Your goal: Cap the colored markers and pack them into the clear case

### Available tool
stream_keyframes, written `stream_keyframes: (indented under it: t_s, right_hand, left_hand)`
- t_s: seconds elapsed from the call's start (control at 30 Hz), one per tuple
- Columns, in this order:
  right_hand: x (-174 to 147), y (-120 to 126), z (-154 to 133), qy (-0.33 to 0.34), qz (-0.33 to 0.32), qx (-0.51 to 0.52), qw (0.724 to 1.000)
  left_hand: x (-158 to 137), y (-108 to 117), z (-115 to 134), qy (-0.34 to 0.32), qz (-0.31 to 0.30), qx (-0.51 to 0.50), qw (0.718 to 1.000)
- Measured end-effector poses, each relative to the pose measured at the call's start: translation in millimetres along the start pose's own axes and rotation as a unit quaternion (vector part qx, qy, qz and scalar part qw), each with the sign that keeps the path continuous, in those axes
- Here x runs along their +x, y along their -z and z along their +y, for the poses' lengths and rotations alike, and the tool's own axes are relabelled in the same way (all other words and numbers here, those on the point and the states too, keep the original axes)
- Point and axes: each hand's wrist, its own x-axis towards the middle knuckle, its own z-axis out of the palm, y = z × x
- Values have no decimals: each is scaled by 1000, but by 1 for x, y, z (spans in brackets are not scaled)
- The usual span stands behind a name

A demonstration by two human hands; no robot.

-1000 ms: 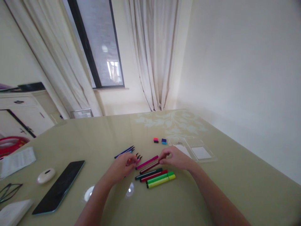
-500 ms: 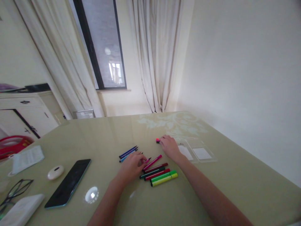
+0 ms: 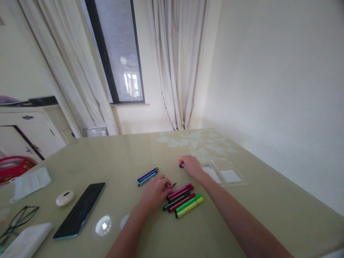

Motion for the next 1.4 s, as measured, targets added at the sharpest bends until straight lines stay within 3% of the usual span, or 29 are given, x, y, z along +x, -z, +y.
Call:
stream_keyframes:
  t_s: [0.27, 0.57, 0.63, 0.73, 0.87, 1.03, 1.4]
  right_hand:
    - [-3, -1, -1, -6, -10, 10, 1000]
    - [-36, 3, -5, -30, 80, 55, 995]
    - [-48, 0, -5, -6, 118, 129, 985]
    - [-64, -7, -7, 39, 155, 275, 948]
    - [-77, -7, -12, 51, 154, 387, 908]
    - [-79, 3, -15, 42, 167, 418, 892]
    - [-82, 4, -21, 57, 150, 428, 889]
  left_hand:
    - [-1, 0, -5, 15, 25, 15, 999]
    - [0, 4, 0, 6, 54, 4, 999]
    - [0, 4, 1, 11, 60, -12, 998]
    - [0, 2, 3, 11, 76, -33, 996]
    - [-1, 0, 6, 16, 96, -52, 994]
    - [-2, 1, 6, 20, 102, -81, 991]
    - [-4, 2, 8, 9, 119, -99, 988]
